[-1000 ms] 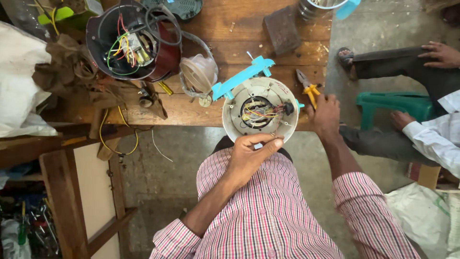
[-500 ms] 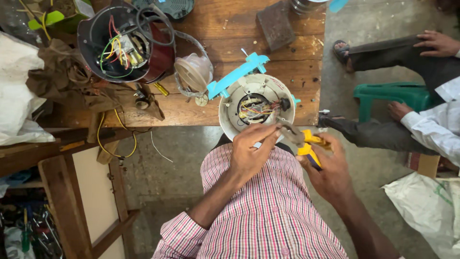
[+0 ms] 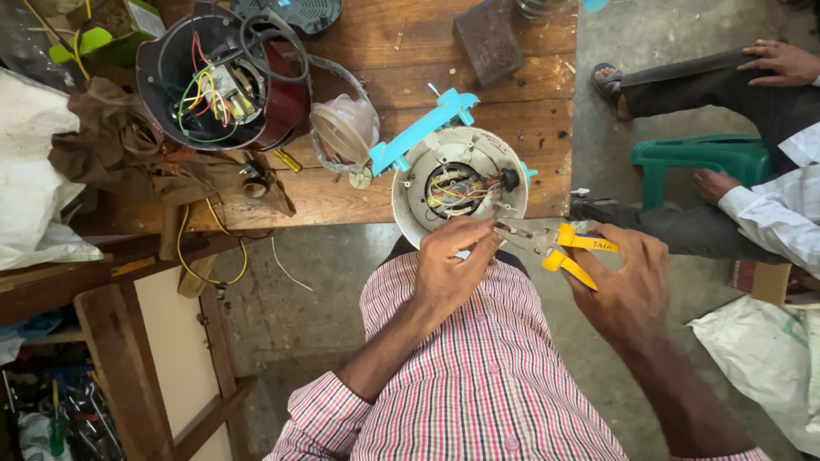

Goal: The person repairs a small electric appliance at a wooden workbench. They use pliers to work on the wiring inside the white motor housing, then pick up the blue plastic base cover, align it over the housing, and press it into place, adjusting it repeatedly with both hands.

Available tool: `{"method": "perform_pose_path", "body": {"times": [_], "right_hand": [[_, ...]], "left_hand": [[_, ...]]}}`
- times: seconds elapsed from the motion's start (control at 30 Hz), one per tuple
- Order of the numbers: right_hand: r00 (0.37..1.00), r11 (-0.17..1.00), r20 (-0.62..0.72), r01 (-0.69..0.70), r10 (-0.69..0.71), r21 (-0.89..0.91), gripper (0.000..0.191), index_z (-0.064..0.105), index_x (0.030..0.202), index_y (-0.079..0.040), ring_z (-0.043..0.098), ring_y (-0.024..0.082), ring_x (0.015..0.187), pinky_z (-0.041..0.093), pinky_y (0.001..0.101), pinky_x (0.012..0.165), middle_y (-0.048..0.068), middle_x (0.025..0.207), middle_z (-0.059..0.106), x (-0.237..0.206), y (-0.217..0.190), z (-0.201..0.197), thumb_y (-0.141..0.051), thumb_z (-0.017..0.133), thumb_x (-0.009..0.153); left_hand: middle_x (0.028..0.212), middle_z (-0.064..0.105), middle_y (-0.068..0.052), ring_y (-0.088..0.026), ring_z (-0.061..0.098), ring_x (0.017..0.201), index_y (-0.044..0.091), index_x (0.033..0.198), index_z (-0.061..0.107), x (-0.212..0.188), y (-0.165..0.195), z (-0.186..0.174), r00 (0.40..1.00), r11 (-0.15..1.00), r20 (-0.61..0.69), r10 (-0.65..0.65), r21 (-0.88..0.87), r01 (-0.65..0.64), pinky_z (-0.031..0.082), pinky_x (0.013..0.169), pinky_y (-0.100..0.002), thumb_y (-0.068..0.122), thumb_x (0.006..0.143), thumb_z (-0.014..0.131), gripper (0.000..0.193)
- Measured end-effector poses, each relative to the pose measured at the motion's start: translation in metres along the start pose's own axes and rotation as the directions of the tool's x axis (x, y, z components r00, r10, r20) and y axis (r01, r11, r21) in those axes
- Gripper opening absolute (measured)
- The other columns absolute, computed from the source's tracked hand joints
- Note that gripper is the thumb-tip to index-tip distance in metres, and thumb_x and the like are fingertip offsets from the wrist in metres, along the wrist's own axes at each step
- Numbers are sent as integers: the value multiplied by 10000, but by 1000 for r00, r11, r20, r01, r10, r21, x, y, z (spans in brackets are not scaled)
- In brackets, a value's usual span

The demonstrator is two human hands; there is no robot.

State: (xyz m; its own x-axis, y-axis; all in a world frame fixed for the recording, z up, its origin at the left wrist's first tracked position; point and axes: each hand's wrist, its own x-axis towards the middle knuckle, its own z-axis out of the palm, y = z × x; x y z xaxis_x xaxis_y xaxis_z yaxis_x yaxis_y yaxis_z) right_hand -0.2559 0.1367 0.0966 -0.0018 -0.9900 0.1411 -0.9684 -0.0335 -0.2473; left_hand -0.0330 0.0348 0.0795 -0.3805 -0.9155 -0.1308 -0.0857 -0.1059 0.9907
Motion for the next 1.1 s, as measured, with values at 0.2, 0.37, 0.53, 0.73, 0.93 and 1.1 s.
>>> {"method": "perform_pose_path", "body": {"times": [0.2,0.37,0.53,0.73,0.93,1.1], "right_hand": [[999,999,21,28,-27,-42,363,791,1095,-144,568,319,1100,438,477,958,107,1181,623,1,3,-1,-154,844,737],[998,999,60,26,-23,-48,353,792,1089,-149,568,325,1096,439,478,947,114,1180,618,6,2,-2,-166,825,738],[997,995,27,77,-76,-69,350,791,1061,-148,565,333,1186,418,506,1010,118,1255,615,15,2,-11,-188,832,716],[992,990,118,70,-55,-125,336,801,1064,-210,539,303,1189,422,471,1012,63,1237,609,18,14,-24,-186,856,733],[990,987,81,121,-113,-101,294,793,957,-183,587,289,1095,497,429,952,53,1161,651,16,23,-27,-179,873,674],[984,983,119,146,-132,-115,257,768,865,-142,621,265,1037,518,411,892,67,1136,691,22,23,-32,-171,883,636]], "left_hand": [[1005,723,-122,-144,694,778,-46,1168,726,0,-1,0,997,997,-3,83,7,-83,575,628,-257,-7,957,696,216],[976,705,-109,-120,672,719,-36,1191,723,-1,-2,1,999,997,29,-31,-66,33,576,576,-254,22,976,678,227],[1050,674,-115,-136,664,814,-51,1205,691,1,-5,-2,997,998,66,50,-30,-48,601,616,-258,19,983,653,235],[1031,682,-105,-178,659,857,-30,1131,712,3,-7,-5,986,995,136,98,12,-100,597,657,-278,46,998,672,159],[1075,709,-118,-243,662,977,-16,1129,720,5,-8,-7,971,974,141,193,95,-208,578,793,-329,42,972,690,171],[1077,721,-129,-272,669,1008,-13,1131,722,5,-11,-7,969,966,140,204,134,-223,563,860,-364,47,953,693,190]]}}
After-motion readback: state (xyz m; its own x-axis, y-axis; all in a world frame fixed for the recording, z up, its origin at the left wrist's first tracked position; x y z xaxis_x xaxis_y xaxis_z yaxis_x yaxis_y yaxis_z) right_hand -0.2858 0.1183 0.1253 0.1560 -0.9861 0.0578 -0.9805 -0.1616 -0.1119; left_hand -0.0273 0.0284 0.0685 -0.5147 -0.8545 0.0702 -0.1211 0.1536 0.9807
